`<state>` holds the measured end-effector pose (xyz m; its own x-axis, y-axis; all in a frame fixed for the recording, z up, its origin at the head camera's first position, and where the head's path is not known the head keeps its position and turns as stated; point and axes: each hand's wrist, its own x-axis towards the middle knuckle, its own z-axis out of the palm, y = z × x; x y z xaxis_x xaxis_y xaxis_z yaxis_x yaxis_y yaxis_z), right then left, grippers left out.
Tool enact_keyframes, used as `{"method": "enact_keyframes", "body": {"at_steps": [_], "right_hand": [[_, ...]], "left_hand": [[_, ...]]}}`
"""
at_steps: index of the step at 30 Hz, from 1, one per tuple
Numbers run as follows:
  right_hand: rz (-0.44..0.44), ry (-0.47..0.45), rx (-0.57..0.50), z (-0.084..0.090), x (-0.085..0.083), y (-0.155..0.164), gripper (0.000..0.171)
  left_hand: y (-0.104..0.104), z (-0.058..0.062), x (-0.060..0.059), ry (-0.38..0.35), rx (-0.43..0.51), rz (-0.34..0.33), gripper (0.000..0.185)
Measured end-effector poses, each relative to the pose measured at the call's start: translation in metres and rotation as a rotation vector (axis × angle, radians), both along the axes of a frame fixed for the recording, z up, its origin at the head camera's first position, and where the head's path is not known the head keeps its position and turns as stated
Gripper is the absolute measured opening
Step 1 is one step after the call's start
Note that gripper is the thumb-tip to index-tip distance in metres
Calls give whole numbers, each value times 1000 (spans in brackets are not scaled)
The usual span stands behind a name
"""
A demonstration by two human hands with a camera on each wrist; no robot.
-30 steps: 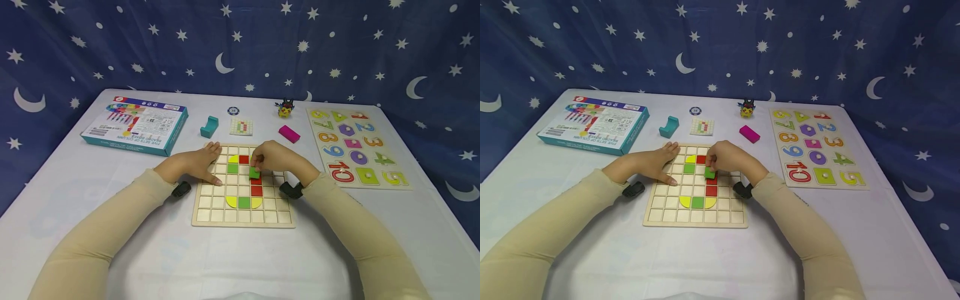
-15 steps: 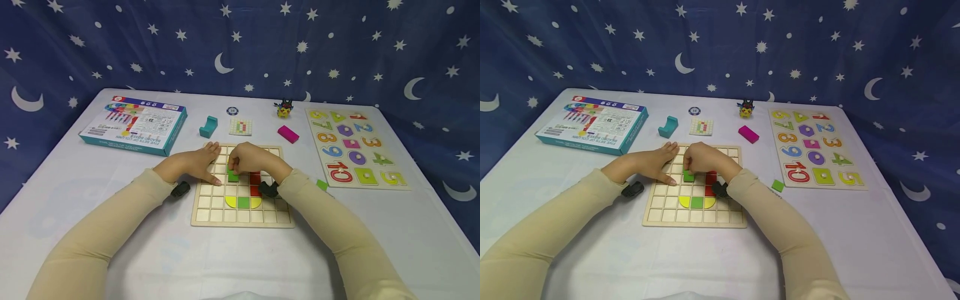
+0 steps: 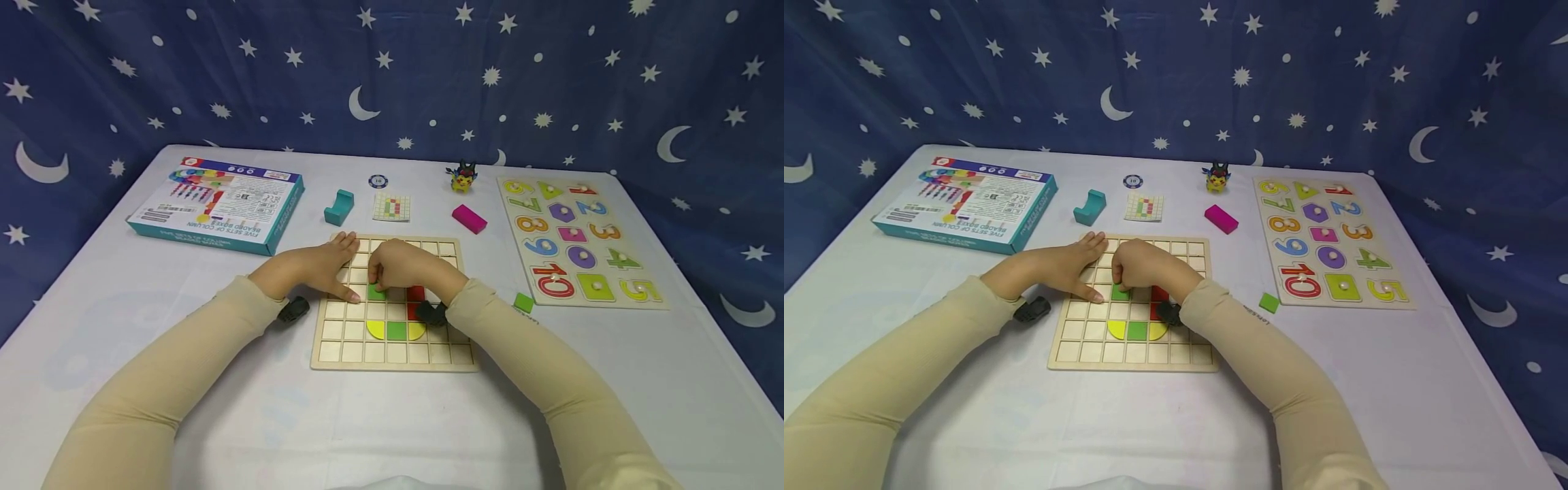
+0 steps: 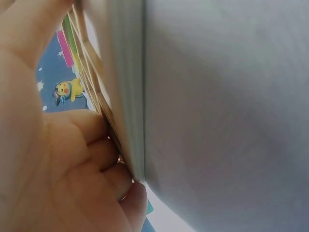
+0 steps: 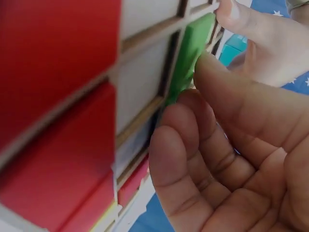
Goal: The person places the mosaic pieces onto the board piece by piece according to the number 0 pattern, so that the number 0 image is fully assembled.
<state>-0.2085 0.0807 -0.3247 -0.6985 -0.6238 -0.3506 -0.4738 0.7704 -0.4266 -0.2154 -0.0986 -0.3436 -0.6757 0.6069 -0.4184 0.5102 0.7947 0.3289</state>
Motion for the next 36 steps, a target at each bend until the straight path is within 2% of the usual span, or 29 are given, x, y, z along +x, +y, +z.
{"method": "enact_keyframes", "body": {"at_steps": [5,11,16,24,30,36], "right_hand": [[-40,-11,-43,7,3,15,7],[-104,-30,-66,13,6,49,9],[-193,-45,-95,12,9,87,11],[-343,-4,-134,8,19,157,13],[-423,22,-75,8,33,195,17],[-490,39,-2,4,43,214,25]], "left_hand": [[1,0,-1,0,0,-6,113],[0,1,-1,-5,-2,-8,111],[-1,-1,-1,1,-12,-12,112],[-1,0,0,0,-4,-10,112],[-1,0,-1,1,17,-18,111],[-1,-1,-1,0,22,-20,111]]}}
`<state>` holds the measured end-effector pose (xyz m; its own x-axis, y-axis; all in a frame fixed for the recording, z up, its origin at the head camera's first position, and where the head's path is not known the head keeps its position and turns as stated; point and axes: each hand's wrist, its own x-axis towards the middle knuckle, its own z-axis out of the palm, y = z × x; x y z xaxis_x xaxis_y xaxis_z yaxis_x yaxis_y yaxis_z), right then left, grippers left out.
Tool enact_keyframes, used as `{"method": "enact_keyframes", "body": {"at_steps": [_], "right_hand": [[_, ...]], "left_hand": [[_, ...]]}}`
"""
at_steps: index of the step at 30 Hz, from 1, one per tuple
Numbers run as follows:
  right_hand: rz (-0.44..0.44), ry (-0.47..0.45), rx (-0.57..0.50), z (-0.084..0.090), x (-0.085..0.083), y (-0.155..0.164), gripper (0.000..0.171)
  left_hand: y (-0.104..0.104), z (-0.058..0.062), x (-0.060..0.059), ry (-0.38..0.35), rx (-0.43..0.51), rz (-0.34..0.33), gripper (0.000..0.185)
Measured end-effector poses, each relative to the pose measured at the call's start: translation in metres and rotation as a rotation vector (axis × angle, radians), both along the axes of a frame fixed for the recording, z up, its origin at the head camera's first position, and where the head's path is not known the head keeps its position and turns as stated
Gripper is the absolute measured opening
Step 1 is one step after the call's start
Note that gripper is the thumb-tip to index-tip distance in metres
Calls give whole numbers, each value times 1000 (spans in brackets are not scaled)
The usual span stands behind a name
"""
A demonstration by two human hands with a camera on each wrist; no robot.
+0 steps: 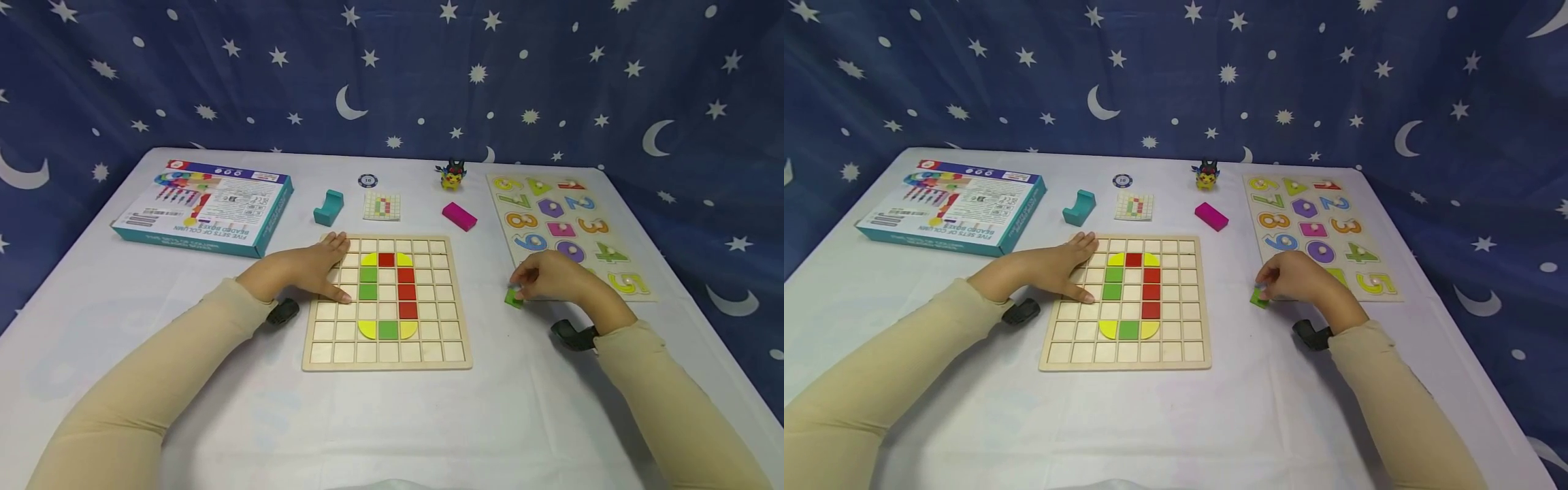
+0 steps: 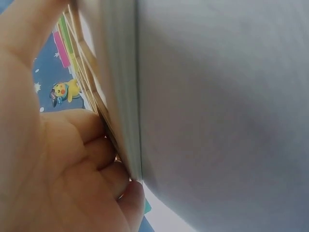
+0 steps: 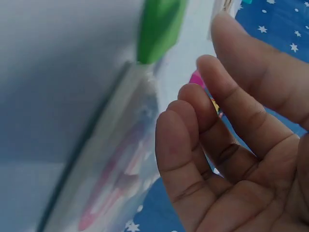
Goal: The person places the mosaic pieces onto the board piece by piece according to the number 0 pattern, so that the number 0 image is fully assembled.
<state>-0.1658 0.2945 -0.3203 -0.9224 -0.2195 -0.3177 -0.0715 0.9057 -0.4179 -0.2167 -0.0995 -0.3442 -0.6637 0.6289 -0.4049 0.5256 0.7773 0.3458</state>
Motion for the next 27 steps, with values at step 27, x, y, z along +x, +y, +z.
{"method": "enact_keyframes", "body": {"at_steps": [27], "right_hand": [[72,11,-52,-11,4,-41,15]], "left_hand": [[1,0,1,5,-5,5,111]]}}
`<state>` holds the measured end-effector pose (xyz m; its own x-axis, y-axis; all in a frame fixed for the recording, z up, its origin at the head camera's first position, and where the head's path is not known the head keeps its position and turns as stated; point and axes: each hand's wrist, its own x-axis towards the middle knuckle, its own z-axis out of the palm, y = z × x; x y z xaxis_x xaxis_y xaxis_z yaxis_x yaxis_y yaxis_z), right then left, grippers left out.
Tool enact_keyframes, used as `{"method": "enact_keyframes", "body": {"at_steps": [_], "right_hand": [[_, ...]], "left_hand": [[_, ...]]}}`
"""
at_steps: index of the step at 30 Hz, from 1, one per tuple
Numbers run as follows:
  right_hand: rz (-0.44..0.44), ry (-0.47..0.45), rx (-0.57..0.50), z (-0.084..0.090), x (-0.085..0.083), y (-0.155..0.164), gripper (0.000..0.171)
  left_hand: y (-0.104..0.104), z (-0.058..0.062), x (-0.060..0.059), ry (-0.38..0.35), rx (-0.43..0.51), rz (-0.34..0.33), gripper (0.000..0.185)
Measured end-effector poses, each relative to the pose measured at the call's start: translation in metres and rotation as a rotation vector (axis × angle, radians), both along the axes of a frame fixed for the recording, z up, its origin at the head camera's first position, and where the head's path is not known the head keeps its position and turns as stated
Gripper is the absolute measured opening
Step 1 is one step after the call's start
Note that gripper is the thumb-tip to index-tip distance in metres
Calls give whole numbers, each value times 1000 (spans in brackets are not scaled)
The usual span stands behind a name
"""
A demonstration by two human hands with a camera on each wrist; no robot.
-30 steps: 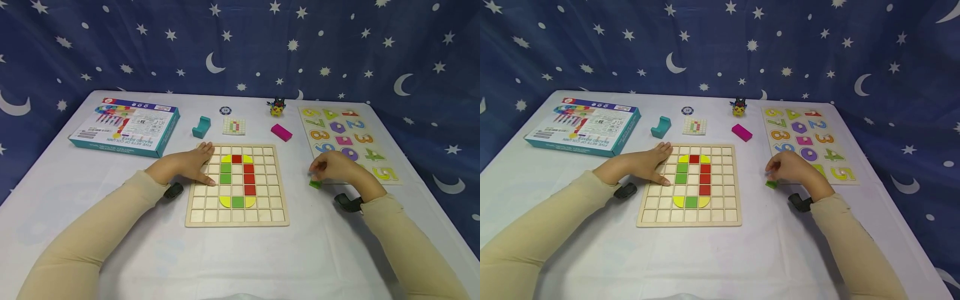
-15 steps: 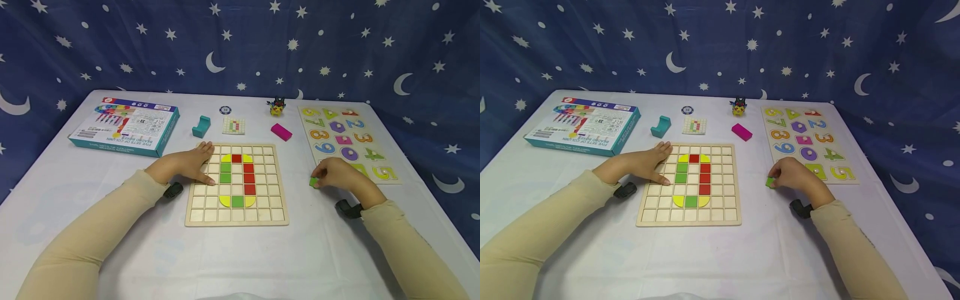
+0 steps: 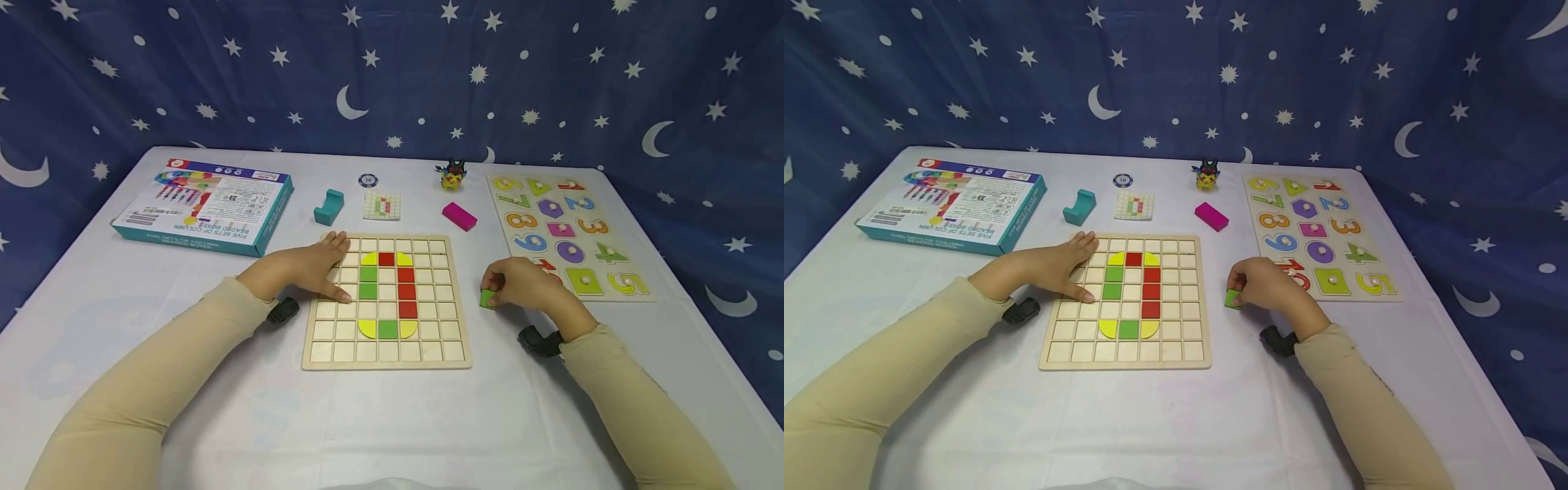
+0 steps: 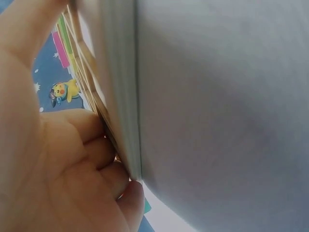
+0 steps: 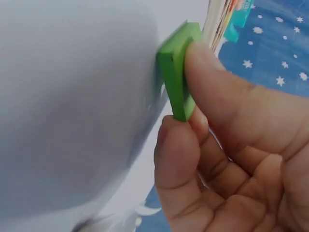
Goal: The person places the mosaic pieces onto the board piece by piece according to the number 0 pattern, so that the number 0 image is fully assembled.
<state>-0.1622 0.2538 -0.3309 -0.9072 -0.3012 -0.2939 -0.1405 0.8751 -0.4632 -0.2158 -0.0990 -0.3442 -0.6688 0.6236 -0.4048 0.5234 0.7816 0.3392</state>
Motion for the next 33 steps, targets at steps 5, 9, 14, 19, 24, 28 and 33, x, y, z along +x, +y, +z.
{"method": "enact_keyframes", "body": {"at_steps": [5,9,14,19,24,28,33], "right_hand": [[-1,17,-53,6,-6,-13,9],[15,-8,-78,15,-11,-28,7],[81,-36,-112,27,-16,-62,7],[188,-34,-98,32,-19,-105,7],[288,-57,-74,27,-23,-138,6],[352,-74,-58,18,-26,-155,9],[411,-104,-36,10,-29,-168,10]], "left_hand": [[0,0,0,-4,-1,-5,111],[1,-1,0,-2,-8,-12,111],[0,0,-1,-9,-7,-1,111],[-2,-1,-2,-4,4,-4,111],[0,1,-1,-5,2,-2,111],[0,3,1,-12,-9,3,111],[-1,5,2,-12,-5,7,111]]}}
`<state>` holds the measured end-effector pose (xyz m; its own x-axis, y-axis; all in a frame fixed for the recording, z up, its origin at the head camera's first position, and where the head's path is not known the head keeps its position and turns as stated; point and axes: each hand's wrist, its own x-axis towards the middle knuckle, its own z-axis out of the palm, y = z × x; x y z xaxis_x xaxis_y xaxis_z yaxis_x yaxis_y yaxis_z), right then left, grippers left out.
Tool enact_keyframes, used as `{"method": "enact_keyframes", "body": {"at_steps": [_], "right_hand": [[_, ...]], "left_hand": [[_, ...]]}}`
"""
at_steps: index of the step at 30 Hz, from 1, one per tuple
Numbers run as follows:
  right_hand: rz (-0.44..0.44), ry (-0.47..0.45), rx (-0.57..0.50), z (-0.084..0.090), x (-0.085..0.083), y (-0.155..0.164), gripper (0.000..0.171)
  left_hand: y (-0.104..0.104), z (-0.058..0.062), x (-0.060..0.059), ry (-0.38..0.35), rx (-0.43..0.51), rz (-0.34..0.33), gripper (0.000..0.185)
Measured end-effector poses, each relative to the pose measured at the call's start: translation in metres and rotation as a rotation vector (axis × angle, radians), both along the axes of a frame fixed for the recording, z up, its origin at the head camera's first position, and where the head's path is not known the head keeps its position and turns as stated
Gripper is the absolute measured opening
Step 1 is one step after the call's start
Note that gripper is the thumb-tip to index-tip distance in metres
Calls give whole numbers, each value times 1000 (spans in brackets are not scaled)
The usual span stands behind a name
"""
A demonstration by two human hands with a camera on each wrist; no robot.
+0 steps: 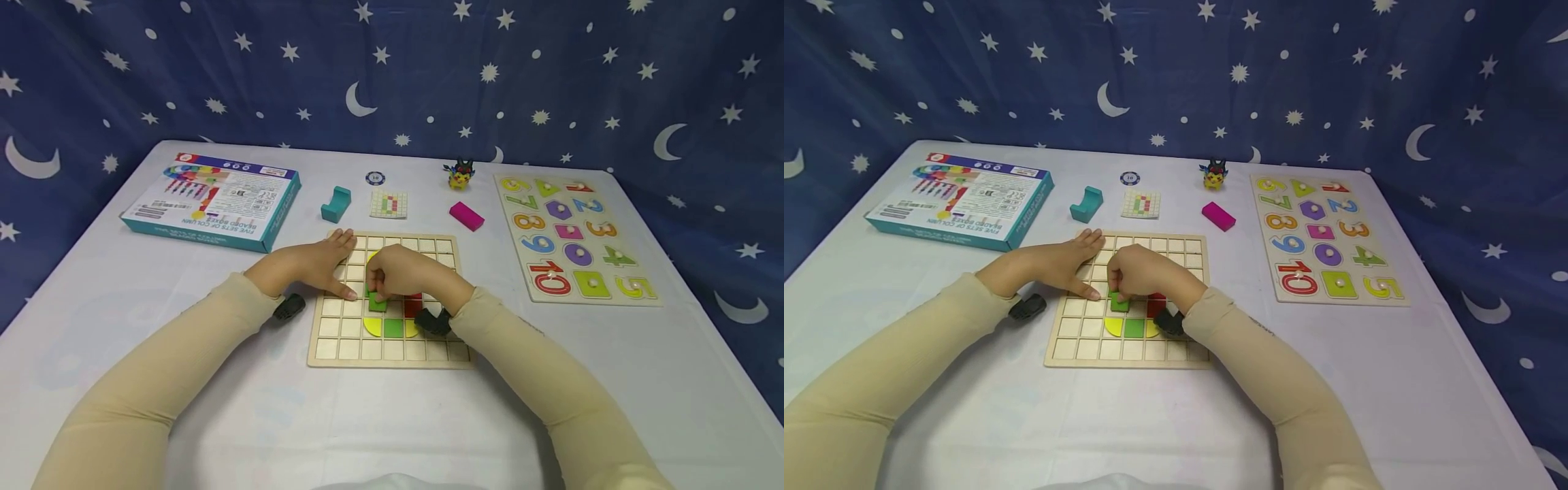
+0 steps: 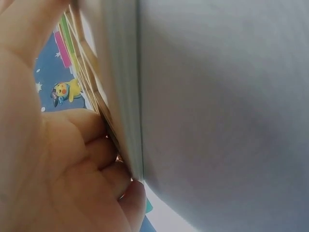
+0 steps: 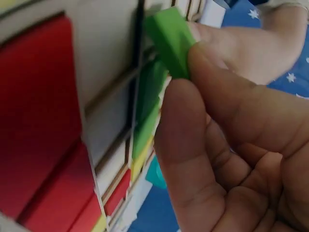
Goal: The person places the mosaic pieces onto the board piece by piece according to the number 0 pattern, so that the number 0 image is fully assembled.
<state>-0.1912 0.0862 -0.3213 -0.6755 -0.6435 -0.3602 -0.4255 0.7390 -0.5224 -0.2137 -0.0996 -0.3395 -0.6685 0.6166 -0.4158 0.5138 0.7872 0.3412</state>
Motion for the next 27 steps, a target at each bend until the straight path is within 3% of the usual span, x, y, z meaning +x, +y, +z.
{"method": "enact_keyframes", "body": {"at_steps": [8,18,22,27], "right_hand": [[52,-5,68,-5,1,-9,7],[39,29,120,-5,4,-9,6],[-11,34,49,-1,3,3,6],[-155,49,-33,9,-4,33,8]], "left_hand": [[1,1,1,3,5,-3,110],[3,-1,0,1,1,-7,111],[4,-1,0,1,-13,-5,111],[5,-2,1,8,-34,-8,111]]}}
